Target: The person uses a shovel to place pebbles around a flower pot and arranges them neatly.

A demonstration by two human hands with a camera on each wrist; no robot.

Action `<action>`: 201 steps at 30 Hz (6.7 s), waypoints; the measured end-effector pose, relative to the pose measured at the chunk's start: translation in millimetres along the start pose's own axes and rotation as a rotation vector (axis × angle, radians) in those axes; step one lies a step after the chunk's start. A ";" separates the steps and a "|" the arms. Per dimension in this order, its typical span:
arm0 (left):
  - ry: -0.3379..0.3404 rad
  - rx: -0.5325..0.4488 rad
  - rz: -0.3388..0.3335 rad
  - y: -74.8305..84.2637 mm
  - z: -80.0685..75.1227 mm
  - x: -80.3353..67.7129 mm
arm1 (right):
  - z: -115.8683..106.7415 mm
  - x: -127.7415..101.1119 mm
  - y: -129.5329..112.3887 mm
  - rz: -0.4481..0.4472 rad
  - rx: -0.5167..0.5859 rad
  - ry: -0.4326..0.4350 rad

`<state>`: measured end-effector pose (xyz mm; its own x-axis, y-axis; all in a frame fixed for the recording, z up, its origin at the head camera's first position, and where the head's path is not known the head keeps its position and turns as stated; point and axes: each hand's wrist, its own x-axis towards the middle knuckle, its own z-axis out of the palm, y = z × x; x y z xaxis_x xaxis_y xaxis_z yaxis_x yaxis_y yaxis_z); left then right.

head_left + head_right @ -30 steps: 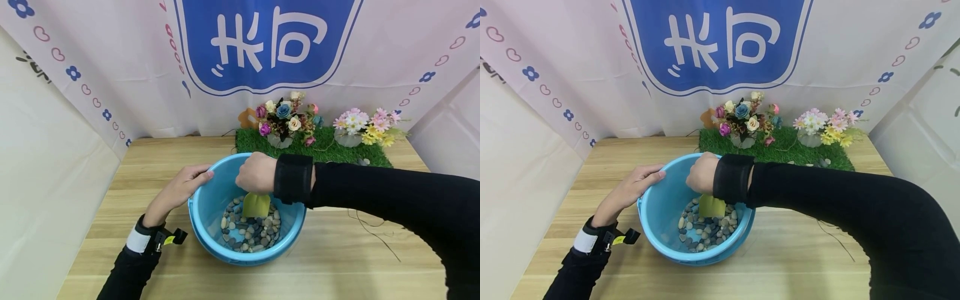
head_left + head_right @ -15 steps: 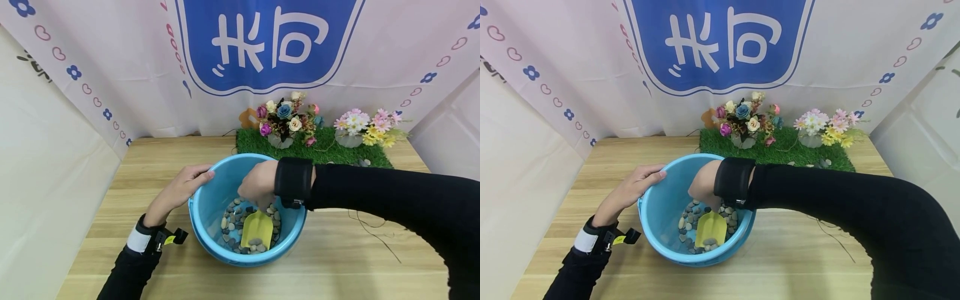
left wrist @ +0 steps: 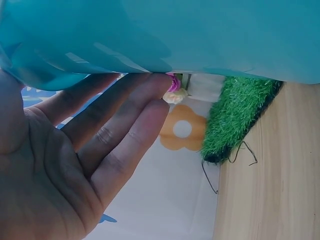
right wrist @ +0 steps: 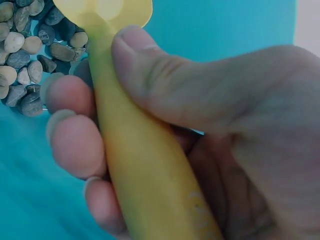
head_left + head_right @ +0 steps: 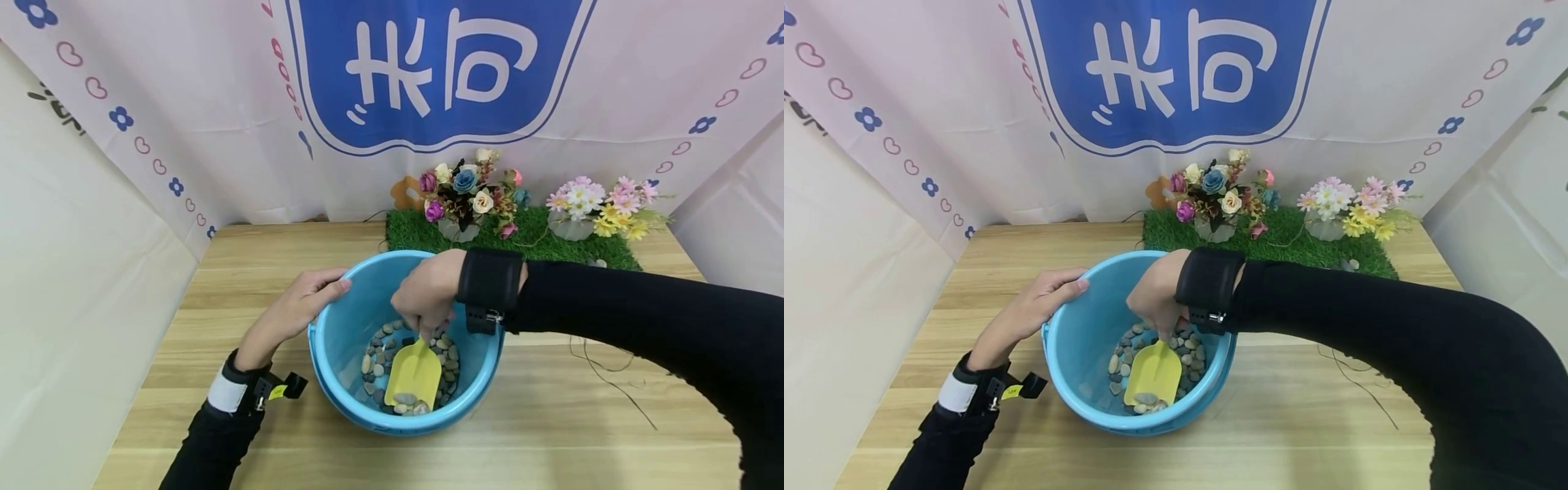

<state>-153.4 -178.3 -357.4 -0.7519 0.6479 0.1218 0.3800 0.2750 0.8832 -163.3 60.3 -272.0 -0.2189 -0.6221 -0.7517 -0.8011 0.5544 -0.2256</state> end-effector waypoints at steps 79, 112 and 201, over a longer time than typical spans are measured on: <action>0.011 -0.008 -0.026 2.6 0.5 0.3 | 19.7 -80.0 68.6 -0.336 0.558 0.184; 0.000 -0.034 -0.025 1.9 0.7 -0.6 | 104.5 -164.8 118.7 -0.255 0.695 0.610; -0.001 -0.031 -0.067 1.6 0.6 -1.7 | 169.5 -156.3 140.4 0.396 0.853 0.377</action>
<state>-151.2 -178.5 -356.5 -0.7745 0.6296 0.0616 0.3123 0.2957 0.9028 -147.1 329.0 -291.2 -0.6624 -0.3598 -0.6571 0.0008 0.8768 -0.4809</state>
